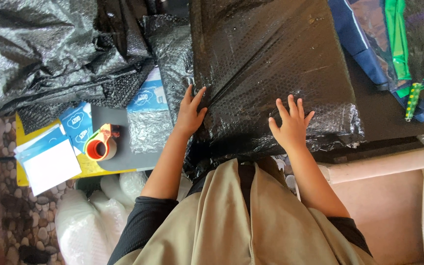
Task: The person wraps a blue pillow in black bubble wrap on a table. They fold the bubble wrap around the pillow and secure it with clear packing tape using a handheld dispenser.
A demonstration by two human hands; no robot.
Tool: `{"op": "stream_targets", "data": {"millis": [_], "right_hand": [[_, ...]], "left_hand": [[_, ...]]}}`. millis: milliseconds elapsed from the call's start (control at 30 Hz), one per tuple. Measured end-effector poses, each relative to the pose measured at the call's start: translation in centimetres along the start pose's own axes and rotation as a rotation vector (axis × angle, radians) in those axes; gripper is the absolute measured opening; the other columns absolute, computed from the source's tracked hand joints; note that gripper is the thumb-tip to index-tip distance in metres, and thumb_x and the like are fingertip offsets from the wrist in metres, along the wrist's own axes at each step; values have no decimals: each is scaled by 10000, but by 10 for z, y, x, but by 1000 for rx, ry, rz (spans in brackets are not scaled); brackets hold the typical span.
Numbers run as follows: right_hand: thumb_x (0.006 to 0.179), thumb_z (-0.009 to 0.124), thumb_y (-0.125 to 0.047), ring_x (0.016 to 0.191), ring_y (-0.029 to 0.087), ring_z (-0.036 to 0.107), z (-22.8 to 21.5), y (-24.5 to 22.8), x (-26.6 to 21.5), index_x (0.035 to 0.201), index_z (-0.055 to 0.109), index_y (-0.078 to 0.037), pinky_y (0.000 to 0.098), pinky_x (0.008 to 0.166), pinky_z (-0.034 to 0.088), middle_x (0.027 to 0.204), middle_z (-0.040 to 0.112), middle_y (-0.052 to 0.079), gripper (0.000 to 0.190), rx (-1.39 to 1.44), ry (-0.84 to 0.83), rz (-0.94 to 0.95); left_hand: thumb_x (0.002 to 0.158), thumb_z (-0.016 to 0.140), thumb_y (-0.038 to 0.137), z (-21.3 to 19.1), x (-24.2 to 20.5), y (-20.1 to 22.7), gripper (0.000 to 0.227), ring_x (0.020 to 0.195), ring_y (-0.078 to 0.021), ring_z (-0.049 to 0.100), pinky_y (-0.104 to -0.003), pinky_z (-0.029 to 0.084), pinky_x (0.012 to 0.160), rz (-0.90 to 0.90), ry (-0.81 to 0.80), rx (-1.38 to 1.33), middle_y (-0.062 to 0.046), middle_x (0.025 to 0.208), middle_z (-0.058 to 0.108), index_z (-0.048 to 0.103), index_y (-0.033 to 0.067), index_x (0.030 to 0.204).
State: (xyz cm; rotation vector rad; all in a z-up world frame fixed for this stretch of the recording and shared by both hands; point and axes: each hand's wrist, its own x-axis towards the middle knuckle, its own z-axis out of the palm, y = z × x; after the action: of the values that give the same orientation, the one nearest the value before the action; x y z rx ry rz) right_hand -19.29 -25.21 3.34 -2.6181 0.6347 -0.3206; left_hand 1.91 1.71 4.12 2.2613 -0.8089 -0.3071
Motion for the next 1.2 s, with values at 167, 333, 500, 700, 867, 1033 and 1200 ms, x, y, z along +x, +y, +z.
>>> {"op": "stream_targets", "data": {"millis": [167, 333, 500, 700, 867, 1033, 1200], "right_hand": [[874, 741, -430, 1371, 460, 505, -14, 17, 21, 1427, 663, -218, 827, 1112, 98, 1444, 586, 183, 598, -117, -61, -63], [703, 796, -587, 1106, 402, 660, -23, 33, 61, 1210, 758, -295, 737, 1156, 254, 1204, 690, 127, 585, -268, -242, -205], [785, 796, -422, 1101, 378, 691, -59, 41, 114, 1121, 774, -210, 601, 1069, 451, 1123, 710, 129, 398, -23, -516, -285], [935, 733, -212, 1108, 439, 669, -83, 104, 263, 1101, 731, -95, 588, 948, 529, 1278, 676, 186, 203, 505, -319, -58], [1021, 775, -360, 1161, 336, 673, 16, 249, 454, 1410, 548, -109, 519, 988, 515, 1208, 693, 157, 516, 648, 133, 239], [947, 833, -745, 1276, 328, 587, 68, 263, 554, 1408, 609, -94, 495, 930, 539, 1351, 626, 181, 828, 368, -240, 340], [849, 926, -487, 762, 94, 691, 121, 279, 592, 952, 834, -178, 336, 634, 490, 785, 762, 3, 338, 196, 44, 113]], "left_hand": [[979, 585, 280, 1, 28, 10, 700, 1460, -557, 285, -717, 388, 1115, -212, -138, 82, -227, 1633, 218, 318, 335, 1624], [887, 712, 707, 22, 52, 26, 661, 1088, -376, 700, -454, 636, 807, -371, 153, 320, -121, 1350, 507, 640, 210, 1316], [843, 826, 551, 39, 46, 13, 584, 1129, -401, 673, -483, 598, 874, -379, 275, 304, -89, 1364, 535, 675, 250, 1320], [817, 884, 323, 42, 39, 11, 589, 1188, -432, 636, -501, 577, 939, -309, 421, 190, -160, 1342, 596, 688, 222, 1364], [768, 917, 281, 44, 41, 11, 613, 1169, -412, 652, -485, 582, 930, -325, 472, 150, -138, 1313, 622, 708, 248, 1344], [705, 933, 404, 44, 44, 2, 628, 1003, -367, 701, -469, 586, 863, -377, 454, 46, -93, 1329, 628, 729, 331, 1294], [799, 795, 530, 45, 42, -19, 603, 1344, -361, 559, -567, 527, 941, -342, 322, 66, -120, 1488, 524, 690, 268, 1332]]}}
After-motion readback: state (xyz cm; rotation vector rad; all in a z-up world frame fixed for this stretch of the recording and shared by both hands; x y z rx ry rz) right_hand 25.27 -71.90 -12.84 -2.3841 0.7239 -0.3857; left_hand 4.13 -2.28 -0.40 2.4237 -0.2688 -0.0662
